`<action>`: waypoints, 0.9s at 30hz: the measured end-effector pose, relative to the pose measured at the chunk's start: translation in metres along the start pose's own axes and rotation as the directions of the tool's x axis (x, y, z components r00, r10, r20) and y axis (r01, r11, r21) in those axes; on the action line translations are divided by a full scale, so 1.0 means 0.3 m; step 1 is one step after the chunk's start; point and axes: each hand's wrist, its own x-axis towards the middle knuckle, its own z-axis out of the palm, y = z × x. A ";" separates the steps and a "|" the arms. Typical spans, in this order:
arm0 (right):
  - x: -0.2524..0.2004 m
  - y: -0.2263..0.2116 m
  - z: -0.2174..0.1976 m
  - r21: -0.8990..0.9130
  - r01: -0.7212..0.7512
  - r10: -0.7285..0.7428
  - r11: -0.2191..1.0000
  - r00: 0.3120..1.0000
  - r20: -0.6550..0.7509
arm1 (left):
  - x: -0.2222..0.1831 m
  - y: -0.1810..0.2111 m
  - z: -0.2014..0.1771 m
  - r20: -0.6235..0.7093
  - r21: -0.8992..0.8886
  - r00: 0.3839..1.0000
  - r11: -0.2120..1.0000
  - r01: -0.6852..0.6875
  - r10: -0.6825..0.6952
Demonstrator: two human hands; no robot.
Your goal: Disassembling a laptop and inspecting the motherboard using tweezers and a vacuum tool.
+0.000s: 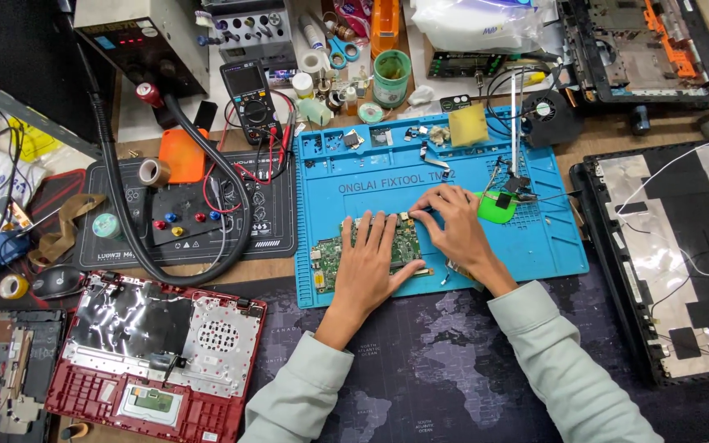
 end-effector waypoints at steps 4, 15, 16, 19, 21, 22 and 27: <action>-0.008 -0.002 -0.011 -0.007 0.025 -0.025 1.000 1.000 0.007 | -0.001 -0.005 0.001 0.000 -0.014 1.000 1.000 0.010 -0.010; -0.007 0.000 -0.010 0.016 0.047 -0.047 0.999 0.998 0.032 | -0.002 -0.009 0.005 0.002 -0.022 1.000 1.000 0.003 -0.003; -0.008 0.001 -0.011 0.018 0.049 -0.049 0.999 0.998 0.033 | 0.000 -0.008 0.001 0.001 -0.020 1.000 1.000 0.006 -0.006; -0.011 0.001 -0.007 0.003 0.033 -0.033 0.999 0.999 0.034 | -0.002 -0.007 -0.003 0.012 -0.037 1.000 0.999 0.020 -0.019; -0.007 0.004 -0.004 -0.020 0.032 -0.031 0.999 0.999 0.025 | 0.000 -0.009 0.003 0.012 -0.032 1.000 0.999 0.018 -0.018; -0.005 0.001 -0.002 -0.021 0.030 -0.030 0.999 0.999 0.024 | -0.002 -0.012 0.007 0.012 -0.034 1.000 0.999 0.017 -0.016; -0.012 0.021 0.002 -0.027 0.054 -0.054 0.998 0.998 0.020 | -0.001 -0.017 0.020 -0.009 -0.020 1.000 1.000 -0.006 0.006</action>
